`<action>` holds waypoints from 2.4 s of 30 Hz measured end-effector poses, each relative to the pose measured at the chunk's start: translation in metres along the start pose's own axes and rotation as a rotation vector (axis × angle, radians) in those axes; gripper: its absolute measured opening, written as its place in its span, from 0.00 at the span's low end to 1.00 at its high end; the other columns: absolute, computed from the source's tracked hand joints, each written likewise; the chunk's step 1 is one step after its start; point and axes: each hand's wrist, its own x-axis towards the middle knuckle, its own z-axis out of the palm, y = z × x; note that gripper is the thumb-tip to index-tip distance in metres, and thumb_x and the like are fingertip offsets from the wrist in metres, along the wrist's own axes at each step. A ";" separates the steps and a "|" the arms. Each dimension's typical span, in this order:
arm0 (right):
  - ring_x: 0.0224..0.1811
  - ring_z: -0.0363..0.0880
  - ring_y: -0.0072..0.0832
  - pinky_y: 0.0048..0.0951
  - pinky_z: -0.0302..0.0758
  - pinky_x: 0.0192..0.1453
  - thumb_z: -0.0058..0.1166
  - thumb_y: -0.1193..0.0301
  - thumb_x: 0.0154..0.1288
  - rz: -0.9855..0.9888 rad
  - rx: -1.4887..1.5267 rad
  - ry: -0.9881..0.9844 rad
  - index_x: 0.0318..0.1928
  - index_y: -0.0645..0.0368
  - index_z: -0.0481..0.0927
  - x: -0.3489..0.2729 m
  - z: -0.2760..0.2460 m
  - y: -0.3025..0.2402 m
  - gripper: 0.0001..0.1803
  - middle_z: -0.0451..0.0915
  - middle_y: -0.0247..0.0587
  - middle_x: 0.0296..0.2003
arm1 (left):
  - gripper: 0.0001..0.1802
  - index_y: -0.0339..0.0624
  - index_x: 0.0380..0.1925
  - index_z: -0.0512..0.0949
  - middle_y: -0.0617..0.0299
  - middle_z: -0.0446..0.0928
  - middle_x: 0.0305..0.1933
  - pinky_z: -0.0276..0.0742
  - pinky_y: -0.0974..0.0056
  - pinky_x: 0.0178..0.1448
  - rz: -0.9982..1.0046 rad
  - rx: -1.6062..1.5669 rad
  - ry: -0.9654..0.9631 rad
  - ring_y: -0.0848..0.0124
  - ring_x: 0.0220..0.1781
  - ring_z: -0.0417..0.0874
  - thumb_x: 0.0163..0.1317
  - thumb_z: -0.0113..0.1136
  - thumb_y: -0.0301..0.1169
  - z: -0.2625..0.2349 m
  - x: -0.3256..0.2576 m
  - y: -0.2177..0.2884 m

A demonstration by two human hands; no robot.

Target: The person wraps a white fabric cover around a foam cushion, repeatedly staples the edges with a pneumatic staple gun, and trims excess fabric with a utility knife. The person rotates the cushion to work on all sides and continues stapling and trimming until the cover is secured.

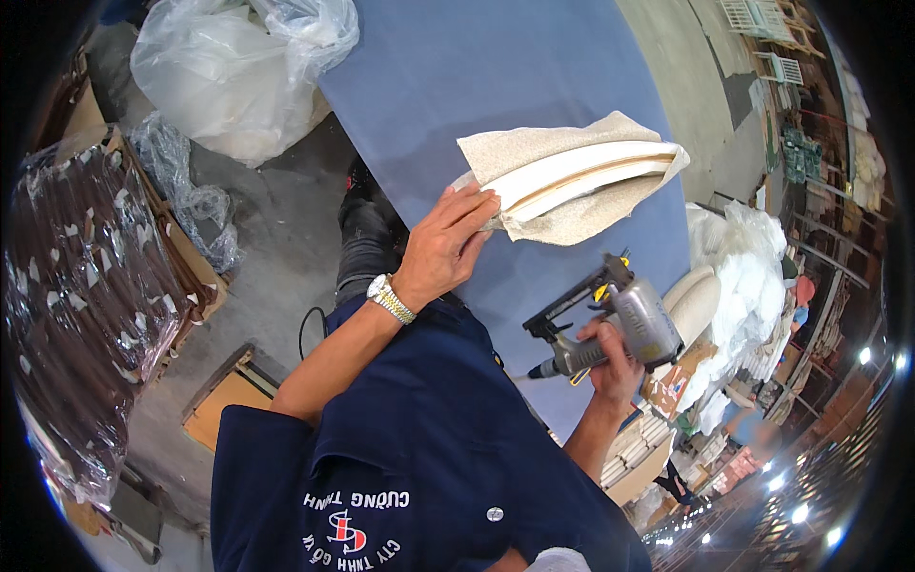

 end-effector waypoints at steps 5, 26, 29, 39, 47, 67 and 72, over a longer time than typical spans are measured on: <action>0.50 0.86 0.37 0.35 0.80 0.57 0.66 0.77 0.58 -0.164 -0.506 -0.308 0.64 0.67 0.76 0.025 0.061 -0.054 0.31 0.85 0.52 0.53 | 0.28 0.45 0.62 0.81 0.56 0.81 0.64 0.84 0.56 0.64 -0.083 -0.121 -0.044 0.55 0.68 0.82 0.59 0.69 0.19 -0.002 0.000 0.004; 0.56 0.86 0.36 0.32 0.78 0.63 0.65 0.79 0.54 -0.319 -0.634 -0.456 0.67 0.67 0.74 0.062 0.080 -0.024 0.36 0.85 0.52 0.54 | 0.28 0.46 0.59 0.83 0.60 0.83 0.61 0.87 0.57 0.59 -0.121 -0.114 -0.062 0.59 0.67 0.83 0.55 0.71 0.19 -0.003 0.000 0.006; 0.55 0.87 0.39 0.33 0.79 0.61 0.65 0.78 0.54 -0.344 -0.682 -0.430 0.67 0.66 0.75 0.061 0.081 -0.024 0.36 0.85 0.53 0.54 | 0.29 0.45 0.59 0.82 0.58 0.83 0.63 0.85 0.57 0.62 -0.136 -0.123 -0.080 0.57 0.67 0.83 0.55 0.70 0.17 -0.004 0.001 0.008; 0.51 0.86 0.48 0.38 0.83 0.53 0.75 0.70 0.49 -0.375 -0.721 -0.428 0.71 0.59 0.72 0.057 0.085 -0.022 0.45 0.84 0.50 0.53 | 0.31 0.40 0.60 0.82 0.49 0.81 0.64 0.78 0.54 0.72 -0.176 -0.180 -0.098 0.51 0.70 0.81 0.53 0.67 0.11 -0.005 0.002 0.012; 0.53 0.85 0.48 0.39 0.85 0.52 0.75 0.71 0.49 -0.261 -0.732 -0.400 0.72 0.56 0.70 0.054 0.098 -0.028 0.47 0.82 0.48 0.54 | 0.32 0.45 0.62 0.83 0.54 0.82 0.64 0.73 0.48 0.77 -0.231 -0.270 -0.056 0.50 0.72 0.79 0.55 0.68 0.13 0.000 0.000 0.010; 0.52 0.86 0.48 0.38 0.82 0.56 0.72 0.72 0.53 -0.211 -0.664 -0.372 0.67 0.61 0.76 0.065 0.099 -0.021 0.39 0.84 0.52 0.54 | 0.29 0.43 0.59 0.85 0.51 0.83 0.61 0.73 0.49 0.77 -0.288 -0.287 -0.049 0.52 0.71 0.80 0.56 0.66 0.11 -0.004 0.002 0.007; 0.51 0.86 0.47 0.37 0.82 0.55 0.72 0.72 0.52 -0.302 -0.601 -0.303 0.66 0.61 0.77 0.064 0.101 -0.012 0.38 0.84 0.52 0.53 | 0.31 0.42 0.60 0.84 0.51 0.83 0.62 0.79 0.56 0.71 -0.232 -0.259 -0.025 0.52 0.70 0.81 0.54 0.68 0.11 -0.005 0.010 0.008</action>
